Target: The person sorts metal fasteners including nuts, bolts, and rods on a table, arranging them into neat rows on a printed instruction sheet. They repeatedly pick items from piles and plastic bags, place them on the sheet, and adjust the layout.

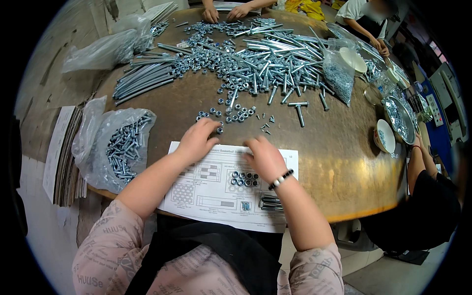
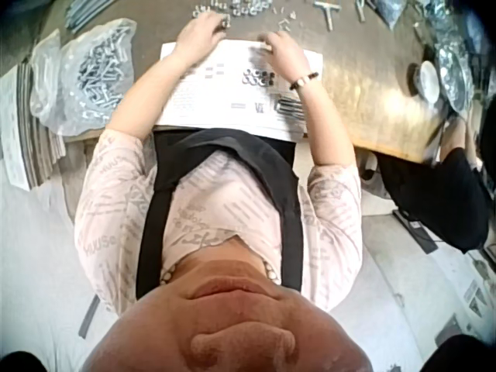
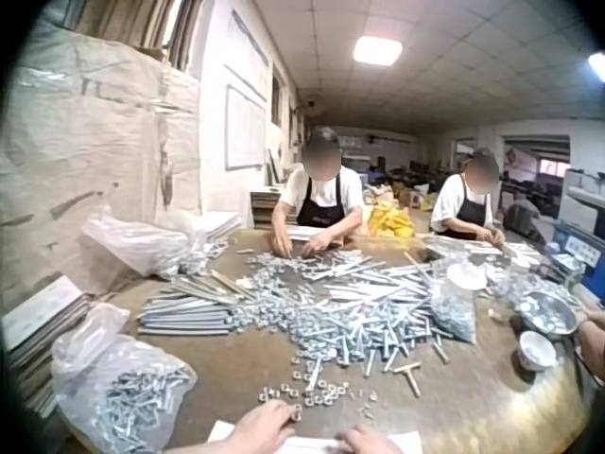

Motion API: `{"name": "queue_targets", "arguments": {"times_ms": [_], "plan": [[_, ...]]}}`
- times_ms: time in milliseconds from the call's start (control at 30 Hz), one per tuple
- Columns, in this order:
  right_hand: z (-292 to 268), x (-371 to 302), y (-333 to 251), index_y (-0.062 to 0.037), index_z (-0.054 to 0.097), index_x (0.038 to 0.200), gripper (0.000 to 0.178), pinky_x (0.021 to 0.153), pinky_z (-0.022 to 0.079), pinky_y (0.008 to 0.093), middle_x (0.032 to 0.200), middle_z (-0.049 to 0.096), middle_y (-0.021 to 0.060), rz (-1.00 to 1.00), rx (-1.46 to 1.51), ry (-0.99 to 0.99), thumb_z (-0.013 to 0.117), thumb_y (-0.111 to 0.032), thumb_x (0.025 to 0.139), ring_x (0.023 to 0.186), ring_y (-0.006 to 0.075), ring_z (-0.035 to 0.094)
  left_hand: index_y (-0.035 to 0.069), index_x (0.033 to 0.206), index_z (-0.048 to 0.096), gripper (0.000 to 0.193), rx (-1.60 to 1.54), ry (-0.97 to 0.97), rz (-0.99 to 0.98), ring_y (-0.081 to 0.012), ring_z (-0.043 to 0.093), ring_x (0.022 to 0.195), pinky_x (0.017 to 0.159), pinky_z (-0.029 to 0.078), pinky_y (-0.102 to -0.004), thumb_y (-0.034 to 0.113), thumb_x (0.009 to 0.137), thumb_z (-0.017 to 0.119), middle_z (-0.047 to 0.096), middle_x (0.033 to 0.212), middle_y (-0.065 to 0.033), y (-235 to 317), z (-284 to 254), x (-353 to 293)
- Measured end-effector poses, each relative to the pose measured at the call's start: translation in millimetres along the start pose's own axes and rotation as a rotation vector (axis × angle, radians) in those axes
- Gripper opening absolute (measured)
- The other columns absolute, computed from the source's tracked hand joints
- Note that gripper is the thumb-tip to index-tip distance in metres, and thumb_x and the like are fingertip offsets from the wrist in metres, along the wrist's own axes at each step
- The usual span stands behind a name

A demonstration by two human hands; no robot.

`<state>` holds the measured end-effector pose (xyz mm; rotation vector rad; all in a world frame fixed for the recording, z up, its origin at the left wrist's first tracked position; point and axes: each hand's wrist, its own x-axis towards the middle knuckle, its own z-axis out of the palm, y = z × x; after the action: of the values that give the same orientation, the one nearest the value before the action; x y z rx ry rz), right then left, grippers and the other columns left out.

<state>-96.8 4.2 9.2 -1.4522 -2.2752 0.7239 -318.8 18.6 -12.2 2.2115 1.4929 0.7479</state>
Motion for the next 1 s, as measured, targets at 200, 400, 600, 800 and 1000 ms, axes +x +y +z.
{"name": "queue_targets", "arguments": {"times_ms": [200,400,600,800,1000], "plan": [[30,79,-8,-0.0109,0.059,0.102,0.021,0.072,0.048,0.0404,0.095,0.056,0.0152,0.017,-0.172,0.086,0.053,-0.014,0.082,0.087,0.0337,0.058,0.005,0.105,0.057,0.032,0.129,-0.119,0.122,-0.0278,0.052,0.097,0.084,0.043,-0.0372,0.010,0.074,0.062,0.053,0.102,-0.0096,-23,8,23],[44,99,0,-0.0099,0.059,0.097,0.019,0.073,0.048,0.0410,0.092,0.057,0.0139,-0.003,-0.313,0.002,0.057,-0.015,0.079,0.086,0.0319,0.058,0.007,0.098,0.058,0.023,0.175,0.004,0.059,-0.0282,0.052,0.095,0.082,0.044,-0.0372,0.011,0.076,0.060,0.054,0.098,-0.0092,-12,7,17],[18,60,-13,-0.0076,0.059,0.091,0.017,0.071,0.048,0.0389,0.091,0.057,0.0133,-0.002,-0.193,-0.034,0.059,-0.020,0.079,0.086,0.0312,0.058,0.008,0.095,0.059,0.020,0.197,-0.096,-0.111,-0.0299,0.055,0.089,0.075,0.045,-0.0379,0.013,0.076,0.062,0.054,0.093,-0.0105,-14,8,15],[-13,-33,-3,-0.0085,0.060,0.084,0.020,0.065,0.046,0.0375,0.079,0.056,0.0090,-0.009,-0.089,0.039,0.069,-0.021,0.071,0.074,0.0282,0.056,0.007,0.094,0.060,0.022,-0.047,-0.082,0.058,-0.0287,0.055,0.084,0.073,0.045,-0.0373,0.016,0.074,0.064,0.055,0.088,-0.0101,33,-6,-18],[-1,-82,-12,-0.0084,0.055,0.076,0.022,0.060,0.046,0.0376,0.074,0.052,0.0084,-0.178,-0.258,0.008,0.069,-0.020,0.064,0.070,0.0270,0.055,0.008,0.094,0.058,0.027,-0.104,-0.216,0.271,-0.0257,0.055,0.081,0.069,0.045,-0.0373,0.016,0.070,0.067,0.054,0.087,-0.0077,63,21,-73]]}}
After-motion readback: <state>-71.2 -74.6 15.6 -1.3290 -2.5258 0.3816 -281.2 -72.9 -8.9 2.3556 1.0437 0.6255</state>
